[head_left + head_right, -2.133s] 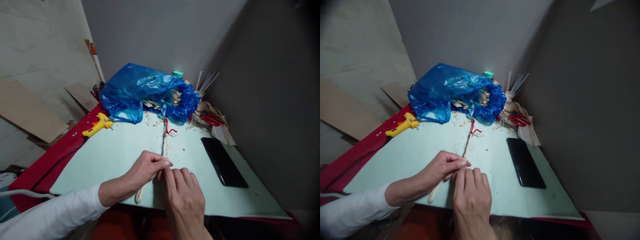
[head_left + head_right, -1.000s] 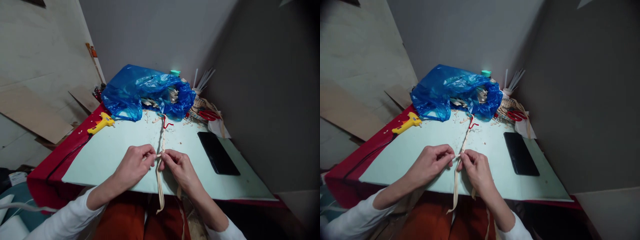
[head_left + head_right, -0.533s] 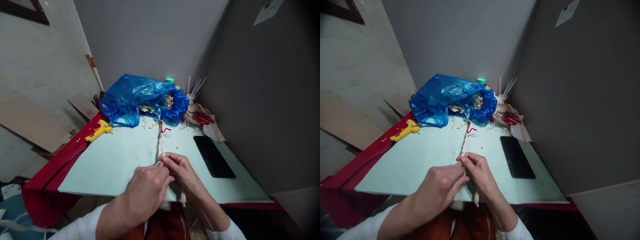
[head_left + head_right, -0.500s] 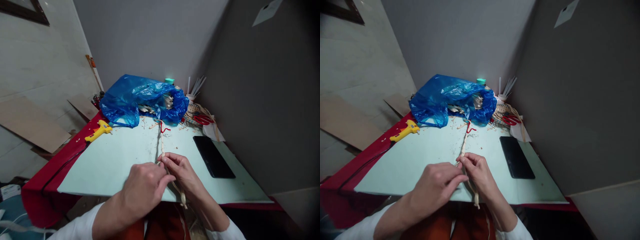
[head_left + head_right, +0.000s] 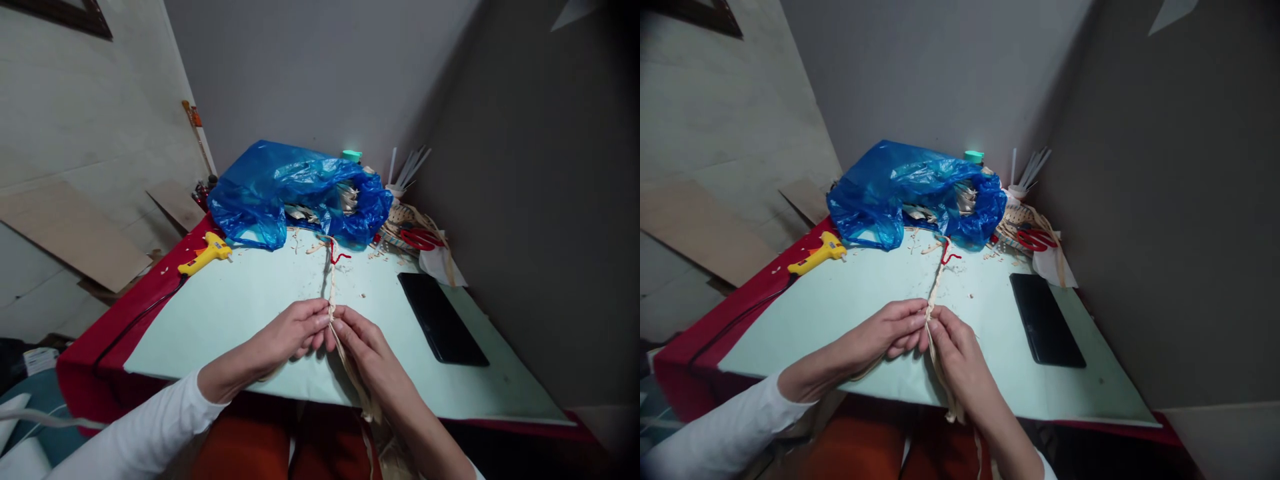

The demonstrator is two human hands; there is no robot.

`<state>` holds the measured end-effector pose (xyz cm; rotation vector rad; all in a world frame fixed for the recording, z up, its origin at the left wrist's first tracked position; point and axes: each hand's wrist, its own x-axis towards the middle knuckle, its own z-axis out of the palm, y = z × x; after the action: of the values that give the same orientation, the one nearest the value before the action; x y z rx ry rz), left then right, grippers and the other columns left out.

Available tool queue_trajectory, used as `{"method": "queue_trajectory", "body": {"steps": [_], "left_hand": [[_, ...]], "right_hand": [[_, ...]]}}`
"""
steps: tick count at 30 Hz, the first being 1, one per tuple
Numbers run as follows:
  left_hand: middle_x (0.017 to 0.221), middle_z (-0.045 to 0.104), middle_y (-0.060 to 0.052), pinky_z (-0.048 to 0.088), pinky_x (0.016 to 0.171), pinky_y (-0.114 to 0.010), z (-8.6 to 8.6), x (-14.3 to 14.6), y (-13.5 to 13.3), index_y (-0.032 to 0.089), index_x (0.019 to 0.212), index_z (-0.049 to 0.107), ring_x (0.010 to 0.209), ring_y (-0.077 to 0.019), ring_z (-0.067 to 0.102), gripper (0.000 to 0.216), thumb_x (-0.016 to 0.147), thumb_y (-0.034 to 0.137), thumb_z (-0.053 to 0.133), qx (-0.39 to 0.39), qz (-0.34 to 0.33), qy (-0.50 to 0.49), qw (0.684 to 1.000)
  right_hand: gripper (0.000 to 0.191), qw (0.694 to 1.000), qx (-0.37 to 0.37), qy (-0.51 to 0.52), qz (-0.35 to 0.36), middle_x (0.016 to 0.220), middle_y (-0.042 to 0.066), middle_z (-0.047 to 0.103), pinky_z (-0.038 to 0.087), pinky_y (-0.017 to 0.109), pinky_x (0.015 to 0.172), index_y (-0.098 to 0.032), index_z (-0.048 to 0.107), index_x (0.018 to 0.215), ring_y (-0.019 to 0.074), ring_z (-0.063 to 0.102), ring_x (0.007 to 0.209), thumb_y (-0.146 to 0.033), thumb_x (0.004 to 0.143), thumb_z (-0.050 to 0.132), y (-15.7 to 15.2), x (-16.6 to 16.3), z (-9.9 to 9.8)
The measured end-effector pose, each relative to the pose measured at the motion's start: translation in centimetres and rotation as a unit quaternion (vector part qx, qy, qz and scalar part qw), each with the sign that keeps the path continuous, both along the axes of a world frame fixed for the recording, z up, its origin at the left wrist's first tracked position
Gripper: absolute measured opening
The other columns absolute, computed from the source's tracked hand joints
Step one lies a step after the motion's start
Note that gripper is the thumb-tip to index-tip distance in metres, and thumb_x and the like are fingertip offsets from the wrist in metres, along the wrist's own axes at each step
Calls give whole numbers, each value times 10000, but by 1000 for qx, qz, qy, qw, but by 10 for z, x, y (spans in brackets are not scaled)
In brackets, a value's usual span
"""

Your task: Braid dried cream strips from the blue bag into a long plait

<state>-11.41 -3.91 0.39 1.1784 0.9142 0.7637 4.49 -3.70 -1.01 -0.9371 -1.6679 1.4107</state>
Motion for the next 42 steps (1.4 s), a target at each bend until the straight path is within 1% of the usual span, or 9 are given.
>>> {"method": "queue_trajectory", "body": {"steps": [7,13,19,22,25,28,31,36,42], "left_hand": [[509,411,81,175,416,-199,3,-5,-5,182,862,488,435,-62,269,131,871,313,496,-14,50,73,996],[500,515,53,331,536,-214,2,-4,-6,177,770,497,496,-88,419,116,848,263,493,79,71,146,984],[528,560,32,365,562,-233,-2,1,-7,173,730,516,525,-113,500,152,838,279,499,89,85,185,975],[557,508,44,325,544,-221,-5,0,-6,159,691,546,544,-98,456,164,803,279,554,88,104,159,978],[545,440,57,253,501,-215,-6,-4,-5,146,668,568,506,-72,354,194,789,296,587,58,107,106,987],[483,372,77,180,461,-218,-3,-6,-5,143,686,580,450,-57,264,234,798,347,603,5,94,52,994],[508,443,66,174,453,-211,2,-6,-6,127,708,605,444,-43,278,229,737,338,689,-17,124,32,992],[639,622,3,277,495,-194,6,-5,-8,121,728,644,521,-62,441,147,741,263,680,-5,123,28,992],[664,662,-5,383,578,-211,4,-4,-8,127,752,685,587,-101,544,112,765,228,638,23,111,35,993]], "right_hand": [[184,984,71,-147,-64,628,-45,569,365,247,588,-191,421,1085,139,507,571,-333,977,375,-8,-3,-8],[255,960,110,-230,-114,600,-13,565,347,249,540,-201,526,789,137,495,532,-363,952,415,-14,2,-2],[241,942,194,-233,-142,622,-8,593,339,236,502,-195,551,797,109,490,482,-267,969,398,-34,-7,-2],[206,882,338,-282,-168,619,19,599,348,253,505,-163,572,887,130,536,497,-149,943,374,-43,-18,-14],[291,778,479,-351,-203,615,51,600,351,283,492,-74,576,1060,169,558,525,-37,880,351,-50,-27,-26],[409,720,527,-401,-208,652,73,621,368,295,495,-38,556,1158,185,567,567,37,831,323,-55,-30,-28],[379,750,507,-390,-167,671,75,629,365,292,486,-89,608,1110,181,553,567,-5,861,335,-56,-22,-15],[235,924,237,-261,-148,877,69,691,468,277,702,-198,667,945,186,631,794,-335,944,476,-34,4,14],[321,966,97,-221,-92,852,41,695,446,282,730,-184,567,1192,183,631,783,-345,969,402,-7,2,14]]}}
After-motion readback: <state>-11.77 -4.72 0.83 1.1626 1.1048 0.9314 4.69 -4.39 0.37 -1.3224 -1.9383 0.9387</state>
